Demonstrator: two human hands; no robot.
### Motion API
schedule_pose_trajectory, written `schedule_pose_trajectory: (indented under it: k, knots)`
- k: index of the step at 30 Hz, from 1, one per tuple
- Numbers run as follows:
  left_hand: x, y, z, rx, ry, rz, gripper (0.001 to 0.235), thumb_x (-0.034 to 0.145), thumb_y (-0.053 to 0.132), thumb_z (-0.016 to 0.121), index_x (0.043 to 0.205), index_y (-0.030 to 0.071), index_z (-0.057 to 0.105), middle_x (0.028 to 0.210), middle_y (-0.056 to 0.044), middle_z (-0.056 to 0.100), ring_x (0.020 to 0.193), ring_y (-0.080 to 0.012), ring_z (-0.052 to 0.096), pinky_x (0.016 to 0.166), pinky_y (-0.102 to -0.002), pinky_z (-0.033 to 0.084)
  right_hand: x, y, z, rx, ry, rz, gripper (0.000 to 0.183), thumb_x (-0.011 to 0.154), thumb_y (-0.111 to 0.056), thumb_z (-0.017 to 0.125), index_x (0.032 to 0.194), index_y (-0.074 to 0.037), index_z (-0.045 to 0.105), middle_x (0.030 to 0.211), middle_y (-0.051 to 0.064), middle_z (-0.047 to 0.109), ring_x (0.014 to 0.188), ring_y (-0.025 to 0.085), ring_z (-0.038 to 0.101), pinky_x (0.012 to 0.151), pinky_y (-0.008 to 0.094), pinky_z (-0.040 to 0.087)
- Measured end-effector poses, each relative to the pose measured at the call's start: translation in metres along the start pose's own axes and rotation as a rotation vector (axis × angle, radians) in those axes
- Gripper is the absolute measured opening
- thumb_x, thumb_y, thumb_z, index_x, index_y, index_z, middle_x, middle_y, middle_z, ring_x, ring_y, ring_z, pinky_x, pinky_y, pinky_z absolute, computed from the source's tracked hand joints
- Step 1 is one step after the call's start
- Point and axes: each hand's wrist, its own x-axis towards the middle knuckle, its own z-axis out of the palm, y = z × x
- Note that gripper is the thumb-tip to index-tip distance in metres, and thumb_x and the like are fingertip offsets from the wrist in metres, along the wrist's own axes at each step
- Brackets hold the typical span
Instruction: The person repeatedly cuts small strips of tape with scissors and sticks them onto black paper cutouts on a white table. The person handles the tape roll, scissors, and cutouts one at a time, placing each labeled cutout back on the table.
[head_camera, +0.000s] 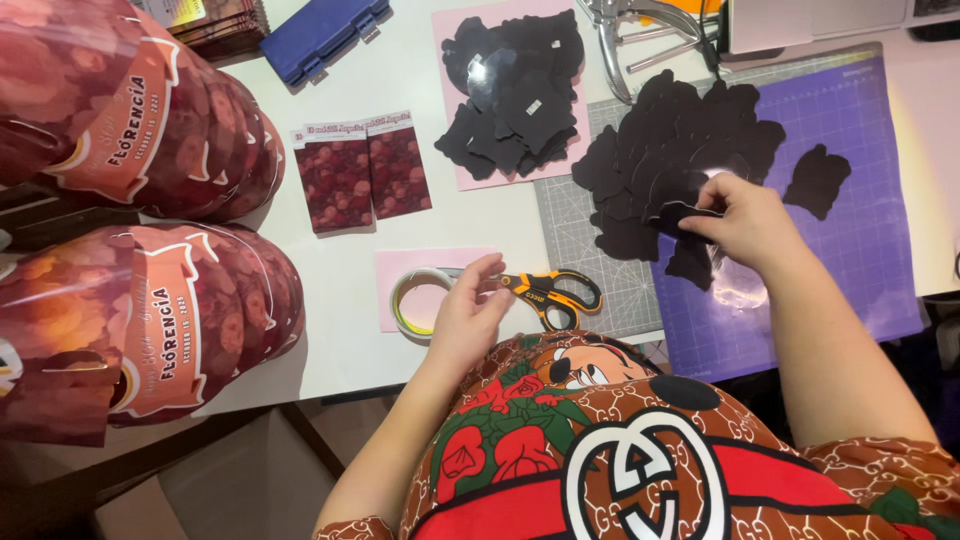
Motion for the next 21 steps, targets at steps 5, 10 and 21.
schedule_pose_trajectory:
  k: [5,10,21]
  knots:
    - [-0.004,-0.012,-0.032,0.172,0.246,0.138,0.045,0.095,0.021,0.059,0.139,0.014,0.060,0.135,-0.004,0.070,0.120,-0.0195,0.065,0.102,-0.038,0.050,0.021,-0.066,-0.013,0.205,0.052,-0.013,0.036,0.087,-0.029,0.082,0.113,-0.014,0.063,0.118,0.005,0.068,0.113,0.024,0.062,0.093,0.041,0.046]
    - [-0.006,-0.061,-0.040,0.634,0.426,0.380,0.043,0.092,0.020,0.061,0.132,0.005,0.060,0.121,-0.013,0.066,0.109,-0.0333,0.062,0.092,-0.048,0.050,0.069,-0.147,0.015,0.561,0.137,-0.138,0.021,0.093,-0.022,0.075,0.107,-0.016,0.061,0.099,0.002,0.061,0.096,0.019,0.056,0.084,0.033,0.043]
    - [-0.009,-0.080,-0.030,1.035,0.484,0.571,0.048,0.093,0.013,0.056,0.140,0.002,0.055,0.082,-0.013,0.067,0.072,-0.0330,0.067,0.065,-0.046,0.053,0.024,-0.112,0.080,0.110,0.475,-0.553,0.014,0.107,-0.020,0.071,0.106,-0.007,0.076,0.085,0.011,0.066,0.084,0.031,0.068,0.079,0.040,0.054]
